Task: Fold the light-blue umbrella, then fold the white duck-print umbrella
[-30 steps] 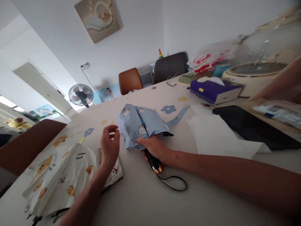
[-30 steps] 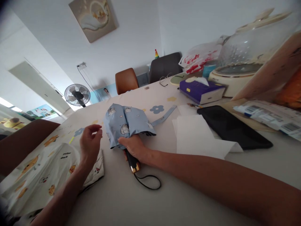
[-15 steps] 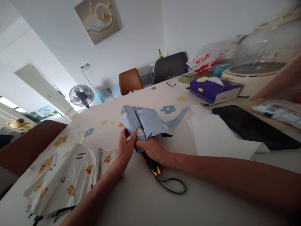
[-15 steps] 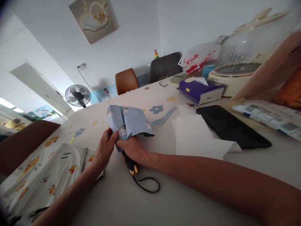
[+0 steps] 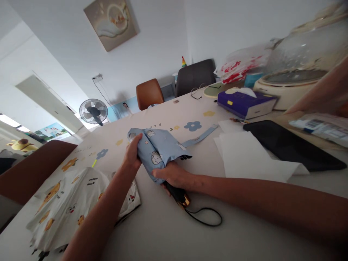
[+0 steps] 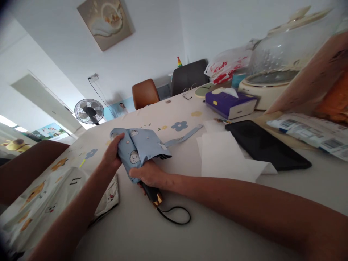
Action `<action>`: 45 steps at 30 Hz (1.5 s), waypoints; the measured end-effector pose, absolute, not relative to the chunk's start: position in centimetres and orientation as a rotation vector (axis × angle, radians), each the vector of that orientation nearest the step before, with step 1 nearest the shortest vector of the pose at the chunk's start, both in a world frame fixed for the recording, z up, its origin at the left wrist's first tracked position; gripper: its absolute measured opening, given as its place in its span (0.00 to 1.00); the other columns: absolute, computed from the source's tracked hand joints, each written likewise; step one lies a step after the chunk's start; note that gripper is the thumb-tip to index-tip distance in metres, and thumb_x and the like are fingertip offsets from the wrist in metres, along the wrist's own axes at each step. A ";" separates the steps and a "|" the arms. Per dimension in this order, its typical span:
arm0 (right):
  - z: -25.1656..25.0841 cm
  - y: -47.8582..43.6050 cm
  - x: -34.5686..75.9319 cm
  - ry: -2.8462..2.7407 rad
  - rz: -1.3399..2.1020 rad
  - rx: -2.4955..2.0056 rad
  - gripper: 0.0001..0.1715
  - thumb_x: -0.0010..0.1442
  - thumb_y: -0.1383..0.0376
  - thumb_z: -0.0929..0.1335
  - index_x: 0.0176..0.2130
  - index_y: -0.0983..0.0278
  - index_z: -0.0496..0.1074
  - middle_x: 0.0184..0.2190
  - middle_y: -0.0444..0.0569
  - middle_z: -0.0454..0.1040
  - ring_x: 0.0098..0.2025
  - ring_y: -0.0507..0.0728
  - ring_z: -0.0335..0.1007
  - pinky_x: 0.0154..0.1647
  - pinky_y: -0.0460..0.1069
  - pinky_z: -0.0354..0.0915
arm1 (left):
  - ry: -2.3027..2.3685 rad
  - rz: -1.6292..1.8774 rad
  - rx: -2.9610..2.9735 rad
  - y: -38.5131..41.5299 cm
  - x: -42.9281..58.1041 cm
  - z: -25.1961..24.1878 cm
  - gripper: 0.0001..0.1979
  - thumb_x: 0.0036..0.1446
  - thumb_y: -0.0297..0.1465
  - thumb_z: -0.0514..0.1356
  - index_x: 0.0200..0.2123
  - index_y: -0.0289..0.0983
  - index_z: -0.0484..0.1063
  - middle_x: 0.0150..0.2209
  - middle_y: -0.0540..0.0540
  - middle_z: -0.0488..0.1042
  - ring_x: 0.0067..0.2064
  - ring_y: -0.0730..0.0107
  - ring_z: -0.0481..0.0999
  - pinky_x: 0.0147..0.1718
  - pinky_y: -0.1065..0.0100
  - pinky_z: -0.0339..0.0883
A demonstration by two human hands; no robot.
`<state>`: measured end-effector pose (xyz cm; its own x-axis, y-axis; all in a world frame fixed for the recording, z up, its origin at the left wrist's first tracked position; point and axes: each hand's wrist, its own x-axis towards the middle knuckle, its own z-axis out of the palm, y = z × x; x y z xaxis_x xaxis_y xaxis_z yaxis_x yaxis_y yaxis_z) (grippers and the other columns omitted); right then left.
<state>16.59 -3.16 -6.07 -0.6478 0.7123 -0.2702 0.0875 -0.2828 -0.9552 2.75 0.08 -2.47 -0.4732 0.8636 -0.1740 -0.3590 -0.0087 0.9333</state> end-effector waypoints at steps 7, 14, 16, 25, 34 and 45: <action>-6.1 -3.1 17.0 -1.481 2.183 -0.826 0.10 0.49 0.65 0.64 0.20 0.65 0.61 0.12 0.40 0.61 0.11 0.48 0.57 0.09 0.43 0.58 | 1.110 1.605 0.498 -0.3 2.1 -3.6 0.17 0.47 0.42 0.61 0.33 0.35 0.72 0.25 0.47 0.74 0.34 0.64 0.76 0.40 0.64 0.70; -6.1 -2.8 16.7 -1.104 2.329 -0.734 0.11 0.53 0.62 0.64 0.23 0.65 0.62 0.12 0.40 0.61 0.11 0.47 0.55 0.10 0.42 0.57 | 1.164 1.481 0.534 -0.6 3.6 -4.8 0.25 0.53 0.50 0.51 0.37 0.34 0.71 0.31 0.44 0.74 0.35 0.64 0.74 0.38 0.64 0.69; -5.9 -2.4 16.7 -1.083 2.256 -0.789 0.11 0.53 0.62 0.64 0.23 0.65 0.61 0.12 0.40 0.61 0.11 0.47 0.56 0.09 0.42 0.57 | 1.347 1.503 0.671 -0.8 4.0 -5.1 0.22 0.54 0.47 0.52 0.36 0.34 0.70 0.31 0.44 0.73 0.34 0.66 0.73 0.37 0.65 0.67; -5.1 -1.9 16.8 -1.120 1.969 -1.015 0.11 0.51 0.63 0.65 0.23 0.66 0.63 0.12 0.41 0.62 0.11 0.48 0.57 0.09 0.42 0.58 | 1.885 1.658 1.313 -2.9 6.7 -5.0 0.12 0.53 0.35 0.56 0.40 0.35 0.64 0.41 0.43 0.68 0.39 0.69 0.69 0.39 0.66 0.64; -5.3 -2.2 16.7 -1.411 1.886 -1.078 0.10 0.49 0.65 0.64 0.19 0.65 0.62 0.09 0.42 0.62 0.10 0.50 0.60 0.08 0.43 0.59 | 1.538 1.517 1.039 -3.7 7.5 -4.1 0.11 0.48 0.36 0.61 0.32 0.34 0.70 0.27 0.47 0.72 0.28 0.72 0.70 0.26 0.73 0.63; -5.0 -2.7 17.2 -1.461 2.112 -0.977 0.11 0.51 0.64 0.63 0.21 0.65 0.61 0.11 0.41 0.62 0.10 0.48 0.57 0.09 0.43 0.58 | 1.074 1.483 0.491 -1.9 5.1 -4.3 0.17 0.47 0.37 0.62 0.40 0.34 0.71 0.32 0.43 0.76 0.34 0.63 0.76 0.38 0.64 0.71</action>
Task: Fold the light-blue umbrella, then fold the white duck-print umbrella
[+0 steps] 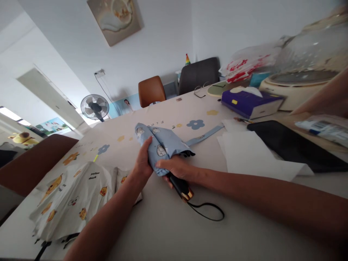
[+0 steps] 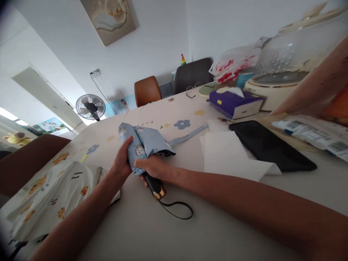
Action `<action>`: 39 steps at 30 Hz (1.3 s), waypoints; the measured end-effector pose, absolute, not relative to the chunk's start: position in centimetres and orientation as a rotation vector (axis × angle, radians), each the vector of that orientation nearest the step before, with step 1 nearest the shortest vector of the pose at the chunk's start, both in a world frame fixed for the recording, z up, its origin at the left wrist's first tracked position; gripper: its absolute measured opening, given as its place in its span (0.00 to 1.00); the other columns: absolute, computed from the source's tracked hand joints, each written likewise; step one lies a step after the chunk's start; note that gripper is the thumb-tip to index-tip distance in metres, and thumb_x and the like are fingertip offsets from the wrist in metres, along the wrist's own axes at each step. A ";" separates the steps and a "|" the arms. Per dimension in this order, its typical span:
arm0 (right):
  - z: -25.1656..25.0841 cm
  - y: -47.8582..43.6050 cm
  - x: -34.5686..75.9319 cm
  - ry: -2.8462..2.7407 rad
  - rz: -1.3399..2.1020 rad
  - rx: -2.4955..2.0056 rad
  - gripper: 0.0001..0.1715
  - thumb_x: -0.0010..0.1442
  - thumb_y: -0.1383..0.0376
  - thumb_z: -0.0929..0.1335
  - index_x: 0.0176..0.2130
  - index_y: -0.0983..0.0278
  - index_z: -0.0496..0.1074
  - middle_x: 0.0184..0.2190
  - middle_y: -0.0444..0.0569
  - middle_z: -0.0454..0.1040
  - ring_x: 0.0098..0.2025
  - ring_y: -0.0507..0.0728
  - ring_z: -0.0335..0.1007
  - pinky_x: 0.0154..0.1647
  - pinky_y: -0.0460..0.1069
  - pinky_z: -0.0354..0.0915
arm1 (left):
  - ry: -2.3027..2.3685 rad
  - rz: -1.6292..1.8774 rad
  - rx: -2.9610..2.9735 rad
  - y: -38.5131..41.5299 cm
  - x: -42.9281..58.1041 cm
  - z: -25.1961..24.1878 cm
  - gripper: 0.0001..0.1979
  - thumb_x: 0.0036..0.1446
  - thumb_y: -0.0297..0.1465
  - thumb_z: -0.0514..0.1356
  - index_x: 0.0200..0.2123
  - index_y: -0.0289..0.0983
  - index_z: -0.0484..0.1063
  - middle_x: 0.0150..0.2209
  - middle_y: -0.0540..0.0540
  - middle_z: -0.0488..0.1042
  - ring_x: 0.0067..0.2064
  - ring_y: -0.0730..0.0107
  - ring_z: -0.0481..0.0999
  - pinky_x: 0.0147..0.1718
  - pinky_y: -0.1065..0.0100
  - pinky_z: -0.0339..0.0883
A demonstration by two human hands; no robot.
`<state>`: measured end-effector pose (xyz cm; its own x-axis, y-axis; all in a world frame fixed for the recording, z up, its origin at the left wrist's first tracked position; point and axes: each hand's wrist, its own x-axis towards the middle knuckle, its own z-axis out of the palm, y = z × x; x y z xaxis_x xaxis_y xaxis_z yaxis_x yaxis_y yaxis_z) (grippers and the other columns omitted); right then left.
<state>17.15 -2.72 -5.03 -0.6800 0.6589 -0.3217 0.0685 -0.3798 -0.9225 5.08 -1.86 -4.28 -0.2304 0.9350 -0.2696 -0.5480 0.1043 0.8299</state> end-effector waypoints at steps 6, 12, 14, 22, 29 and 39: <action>-4.7 -2.6 17.6 -1.333 2.376 -0.800 0.13 0.54 0.62 0.62 0.22 0.65 0.60 0.11 0.40 0.61 0.11 0.47 0.56 0.10 0.42 0.57 | 1.017 1.521 0.458 -1.9 4.8 -3.8 0.15 0.48 0.37 0.60 0.38 0.33 0.71 0.32 0.42 0.76 0.38 0.59 0.76 0.41 0.62 0.71; -5.2 -2.6 17.5 -1.304 2.426 -0.794 0.13 0.56 0.60 0.61 0.26 0.67 0.64 0.14 0.44 0.67 0.12 0.49 0.60 0.12 0.43 0.61 | 1.046 1.490 0.452 -1.9 5.0 -3.9 0.12 0.48 0.35 0.60 0.35 0.33 0.71 0.30 0.42 0.76 0.37 0.59 0.76 0.41 0.61 0.71; -5.3 -2.7 17.3 -1.296 2.401 -0.776 0.12 0.57 0.62 0.61 0.28 0.68 0.65 0.17 0.47 0.69 0.15 0.50 0.64 0.15 0.44 0.64 | 1.046 1.475 0.457 -2.0 4.9 -3.9 0.13 0.48 0.35 0.59 0.35 0.33 0.71 0.30 0.42 0.75 0.37 0.58 0.76 0.40 0.61 0.71; -5.7 -2.6 16.8 -1.093 2.427 -0.658 0.08 0.55 0.67 0.64 0.36 0.69 0.66 0.25 0.49 0.72 0.29 0.54 0.72 0.25 0.49 0.72 | 1.053 1.417 0.481 -2.1 4.5 -4.0 0.16 0.49 0.40 0.58 0.34 0.32 0.71 0.25 0.43 0.74 0.28 0.62 0.75 0.35 0.61 0.72; -5.6 -2.6 17.0 -1.142 2.416 -0.745 0.08 0.55 0.65 0.64 0.34 0.69 0.67 0.22 0.48 0.71 0.22 0.52 0.69 0.18 0.46 0.69 | 1.048 1.449 0.472 -2.1 4.9 -3.8 0.14 0.48 0.37 0.59 0.35 0.32 0.70 0.27 0.43 0.74 0.33 0.60 0.76 0.37 0.61 0.72; -5.3 -3.0 16.7 -1.305 2.161 -0.868 0.15 0.49 0.60 0.70 0.33 0.67 0.66 0.22 0.45 0.69 0.21 0.53 0.69 0.13 0.47 0.69 | 1.049 1.508 0.454 -1.8 4.6 -4.3 0.12 0.48 0.36 0.59 0.34 0.34 0.70 0.27 0.43 0.74 0.36 0.58 0.76 0.39 0.61 0.72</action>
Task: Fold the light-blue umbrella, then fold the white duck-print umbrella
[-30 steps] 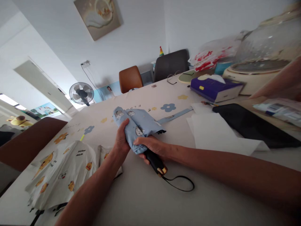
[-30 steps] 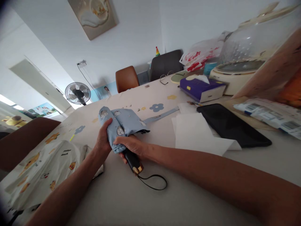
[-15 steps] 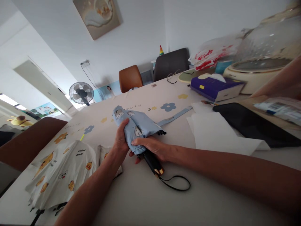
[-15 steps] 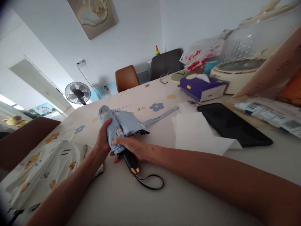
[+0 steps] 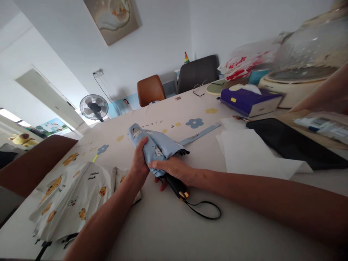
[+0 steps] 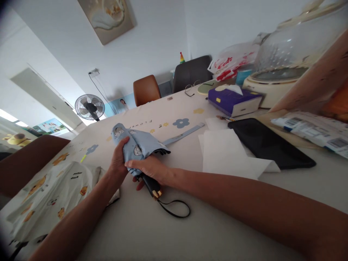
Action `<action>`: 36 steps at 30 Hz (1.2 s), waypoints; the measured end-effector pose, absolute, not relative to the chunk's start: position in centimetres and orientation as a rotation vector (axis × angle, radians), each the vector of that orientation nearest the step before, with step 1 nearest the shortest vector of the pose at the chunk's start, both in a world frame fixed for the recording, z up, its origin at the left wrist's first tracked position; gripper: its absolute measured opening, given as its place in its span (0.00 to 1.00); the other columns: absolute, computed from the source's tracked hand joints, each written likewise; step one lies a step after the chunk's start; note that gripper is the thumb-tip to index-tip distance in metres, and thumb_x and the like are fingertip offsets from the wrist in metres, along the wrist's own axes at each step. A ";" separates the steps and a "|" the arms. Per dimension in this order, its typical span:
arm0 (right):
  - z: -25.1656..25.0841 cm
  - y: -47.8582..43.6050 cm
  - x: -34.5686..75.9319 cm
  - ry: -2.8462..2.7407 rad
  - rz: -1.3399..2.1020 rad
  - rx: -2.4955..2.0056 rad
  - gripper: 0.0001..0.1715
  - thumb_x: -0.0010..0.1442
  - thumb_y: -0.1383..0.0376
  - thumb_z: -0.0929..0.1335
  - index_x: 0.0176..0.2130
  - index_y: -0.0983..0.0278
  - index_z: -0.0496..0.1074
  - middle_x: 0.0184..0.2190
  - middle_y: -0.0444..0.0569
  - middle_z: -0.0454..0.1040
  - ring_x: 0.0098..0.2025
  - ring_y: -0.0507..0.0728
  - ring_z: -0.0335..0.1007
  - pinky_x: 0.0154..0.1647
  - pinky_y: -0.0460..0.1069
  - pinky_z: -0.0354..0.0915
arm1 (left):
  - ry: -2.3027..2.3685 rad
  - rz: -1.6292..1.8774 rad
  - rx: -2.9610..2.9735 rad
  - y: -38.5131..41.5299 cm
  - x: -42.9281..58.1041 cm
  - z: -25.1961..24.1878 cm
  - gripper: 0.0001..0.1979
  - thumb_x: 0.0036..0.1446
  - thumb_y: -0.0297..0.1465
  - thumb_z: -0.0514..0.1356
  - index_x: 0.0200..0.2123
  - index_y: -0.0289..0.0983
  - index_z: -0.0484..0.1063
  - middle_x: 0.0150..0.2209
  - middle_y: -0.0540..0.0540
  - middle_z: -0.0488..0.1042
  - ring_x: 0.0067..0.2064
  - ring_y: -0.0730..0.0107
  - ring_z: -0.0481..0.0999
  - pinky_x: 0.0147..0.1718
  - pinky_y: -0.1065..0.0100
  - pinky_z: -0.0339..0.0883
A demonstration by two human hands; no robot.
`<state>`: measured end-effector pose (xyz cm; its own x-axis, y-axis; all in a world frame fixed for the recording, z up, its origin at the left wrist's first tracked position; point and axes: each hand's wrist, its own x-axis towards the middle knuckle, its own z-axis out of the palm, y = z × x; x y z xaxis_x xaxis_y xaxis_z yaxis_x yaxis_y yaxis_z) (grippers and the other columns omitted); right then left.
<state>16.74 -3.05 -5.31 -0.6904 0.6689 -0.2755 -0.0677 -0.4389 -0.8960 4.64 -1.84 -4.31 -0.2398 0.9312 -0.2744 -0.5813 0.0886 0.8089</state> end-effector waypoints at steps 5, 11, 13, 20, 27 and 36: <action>-5.4 -2.9 16.9 -1.536 2.070 -1.061 0.17 0.46 0.57 0.70 0.32 0.65 0.63 0.14 0.42 0.65 0.13 0.51 0.63 0.09 0.44 0.62 | 1.066 1.560 0.429 -1.7 4.7 -4.2 0.12 0.48 0.33 0.59 0.37 0.34 0.70 0.30 0.44 0.75 0.37 0.61 0.77 0.40 0.62 0.71; -5.3 -2.8 17.0 -1.544 2.100 -1.178 0.12 0.49 0.59 0.66 0.25 0.64 0.61 0.09 0.41 0.61 0.09 0.48 0.56 0.08 0.43 0.57 | 1.067 1.571 0.408 -1.5 4.6 -4.4 0.14 0.47 0.33 0.61 0.37 0.34 0.71 0.31 0.43 0.76 0.37 0.61 0.77 0.40 0.63 0.71; -5.1 -2.8 17.1 -1.507 2.160 -1.137 0.13 0.49 0.58 0.66 0.23 0.64 0.60 0.09 0.40 0.60 0.09 0.48 0.55 0.08 0.43 0.57 | 1.057 1.558 0.406 -1.4 4.4 -4.6 0.14 0.47 0.34 0.61 0.37 0.34 0.71 0.30 0.44 0.76 0.36 0.61 0.77 0.40 0.63 0.71; -5.4 -2.4 17.5 -1.397 2.433 -0.955 0.14 0.52 0.57 0.64 0.24 0.64 0.60 0.10 0.40 0.61 0.11 0.49 0.57 0.10 0.44 0.57 | 0.984 1.504 0.393 -1.3 4.0 -4.8 0.16 0.47 0.37 0.60 0.37 0.32 0.71 0.26 0.44 0.74 0.33 0.61 0.76 0.37 0.63 0.71; -5.7 -2.1 17.6 -1.351 2.535 -0.875 0.14 0.53 0.57 0.63 0.24 0.64 0.59 0.10 0.40 0.61 0.11 0.49 0.56 0.11 0.43 0.56 | 0.910 1.536 0.416 -1.5 4.2 -4.4 0.14 0.48 0.34 0.60 0.38 0.33 0.71 0.27 0.46 0.74 0.33 0.63 0.76 0.38 0.64 0.71; -5.3 -2.5 17.5 -1.348 2.505 -0.966 0.16 0.53 0.56 0.64 0.23 0.65 0.59 0.11 0.41 0.61 0.11 0.49 0.57 0.11 0.43 0.57 | 0.972 1.456 0.338 -1.4 3.9 -4.4 0.14 0.47 0.37 0.60 0.34 0.32 0.71 0.27 0.43 0.74 0.33 0.61 0.76 0.36 0.63 0.72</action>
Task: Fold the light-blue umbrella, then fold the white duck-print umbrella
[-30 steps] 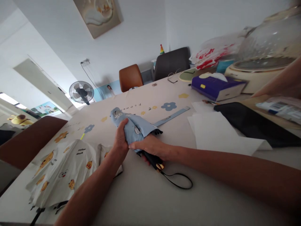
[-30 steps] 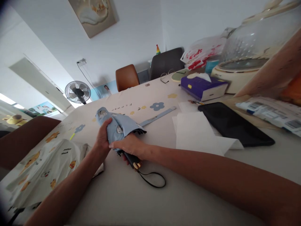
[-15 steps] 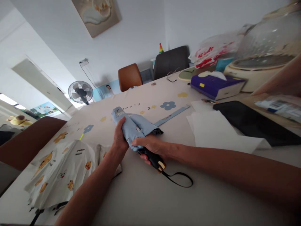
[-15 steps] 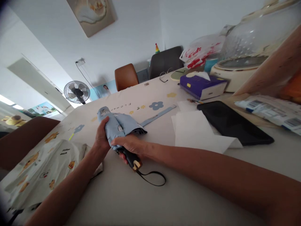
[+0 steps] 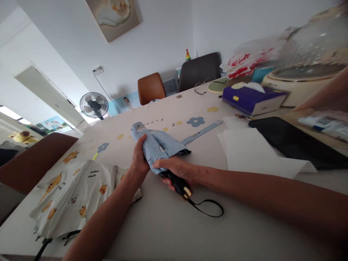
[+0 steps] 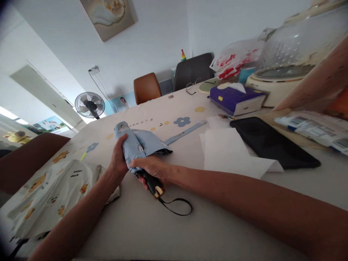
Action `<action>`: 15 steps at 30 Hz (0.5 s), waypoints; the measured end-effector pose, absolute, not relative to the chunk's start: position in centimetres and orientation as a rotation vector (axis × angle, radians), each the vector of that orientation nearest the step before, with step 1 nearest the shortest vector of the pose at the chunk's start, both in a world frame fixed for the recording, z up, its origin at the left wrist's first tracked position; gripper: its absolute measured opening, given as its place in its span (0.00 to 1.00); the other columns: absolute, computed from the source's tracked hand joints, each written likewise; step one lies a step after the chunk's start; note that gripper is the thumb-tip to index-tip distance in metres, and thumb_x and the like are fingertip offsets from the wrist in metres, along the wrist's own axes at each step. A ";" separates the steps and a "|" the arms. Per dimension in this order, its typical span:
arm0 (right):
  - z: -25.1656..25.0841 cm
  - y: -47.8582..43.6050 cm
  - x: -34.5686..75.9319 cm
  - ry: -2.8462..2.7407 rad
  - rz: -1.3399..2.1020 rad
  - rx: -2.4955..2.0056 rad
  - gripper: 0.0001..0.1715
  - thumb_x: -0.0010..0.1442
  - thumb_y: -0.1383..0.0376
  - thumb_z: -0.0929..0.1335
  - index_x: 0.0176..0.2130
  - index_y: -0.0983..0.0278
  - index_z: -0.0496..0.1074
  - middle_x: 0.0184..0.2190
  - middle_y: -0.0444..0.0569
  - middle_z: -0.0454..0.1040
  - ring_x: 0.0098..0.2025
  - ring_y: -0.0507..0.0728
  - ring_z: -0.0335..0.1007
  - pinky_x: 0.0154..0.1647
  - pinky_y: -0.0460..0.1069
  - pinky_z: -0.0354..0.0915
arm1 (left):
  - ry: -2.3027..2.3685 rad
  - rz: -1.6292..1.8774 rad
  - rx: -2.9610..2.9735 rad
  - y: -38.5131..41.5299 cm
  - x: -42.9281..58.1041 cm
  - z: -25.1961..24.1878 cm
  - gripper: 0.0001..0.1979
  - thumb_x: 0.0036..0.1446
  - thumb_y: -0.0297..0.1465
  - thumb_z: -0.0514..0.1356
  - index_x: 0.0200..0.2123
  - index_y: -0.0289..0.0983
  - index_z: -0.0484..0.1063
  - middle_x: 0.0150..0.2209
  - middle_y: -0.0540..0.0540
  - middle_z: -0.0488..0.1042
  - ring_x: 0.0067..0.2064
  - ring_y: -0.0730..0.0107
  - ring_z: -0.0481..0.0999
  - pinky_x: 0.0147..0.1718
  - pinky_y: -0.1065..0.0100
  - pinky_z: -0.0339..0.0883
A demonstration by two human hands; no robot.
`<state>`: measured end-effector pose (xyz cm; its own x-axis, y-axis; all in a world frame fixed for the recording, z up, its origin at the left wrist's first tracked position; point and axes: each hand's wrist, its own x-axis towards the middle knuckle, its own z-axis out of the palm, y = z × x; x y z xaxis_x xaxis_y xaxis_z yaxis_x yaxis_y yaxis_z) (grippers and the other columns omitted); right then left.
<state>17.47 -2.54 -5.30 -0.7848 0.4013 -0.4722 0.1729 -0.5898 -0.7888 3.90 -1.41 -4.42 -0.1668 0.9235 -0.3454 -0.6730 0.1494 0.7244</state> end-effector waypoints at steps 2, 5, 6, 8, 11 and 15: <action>-5.3 -2.5 17.5 -1.349 2.521 -0.950 0.16 0.53 0.57 0.63 0.23 0.64 0.59 0.11 0.41 0.61 0.11 0.49 0.57 0.10 0.43 0.56 | 0.974 1.451 0.339 -1.3 3.9 -4.5 0.14 0.47 0.36 0.60 0.34 0.32 0.71 0.27 0.43 0.75 0.33 0.62 0.76 0.36 0.64 0.72; -5.4 -2.5 17.5 -1.343 2.551 -0.917 0.15 0.54 0.57 0.63 0.23 0.65 0.60 0.11 0.41 0.61 0.11 0.49 0.58 0.10 0.43 0.57 | 0.978 1.461 0.349 -1.2 3.9 -4.7 0.13 0.47 0.35 0.60 0.35 0.32 0.71 0.27 0.44 0.75 0.33 0.62 0.76 0.36 0.65 0.72; -5.4 -2.5 17.4 -1.344 2.549 -0.922 0.15 0.54 0.57 0.62 0.23 0.65 0.60 0.11 0.41 0.61 0.11 0.49 0.58 0.11 0.43 0.58 | 0.982 1.467 0.353 -1.2 3.9 -4.7 0.13 0.47 0.34 0.60 0.35 0.32 0.71 0.27 0.44 0.75 0.33 0.63 0.76 0.36 0.65 0.72; -5.6 -2.6 17.2 -1.353 2.513 -0.937 0.15 0.53 0.56 0.63 0.23 0.65 0.61 0.11 0.41 0.62 0.11 0.50 0.59 0.10 0.44 0.58 | 0.998 1.479 0.359 -1.3 4.0 -4.6 0.13 0.47 0.34 0.60 0.35 0.32 0.71 0.27 0.44 0.74 0.33 0.63 0.76 0.35 0.65 0.72; -5.8 -2.7 17.0 -1.419 2.362 -0.977 0.17 0.52 0.55 0.64 0.25 0.66 0.63 0.12 0.42 0.63 0.12 0.50 0.59 0.10 0.44 0.60 | 1.017 1.499 0.359 -1.4 4.1 -4.4 0.12 0.47 0.33 0.60 0.35 0.31 0.71 0.27 0.44 0.74 0.32 0.63 0.76 0.35 0.66 0.72; -5.8 -2.5 17.0 -1.579 1.995 -0.983 0.17 0.51 0.54 0.66 0.32 0.65 0.65 0.15 0.43 0.67 0.14 0.51 0.63 0.09 0.45 0.62 | 1.046 1.595 0.346 -1.3 4.0 -4.3 0.11 0.48 0.32 0.59 0.36 0.32 0.71 0.27 0.45 0.74 0.32 0.64 0.76 0.35 0.66 0.72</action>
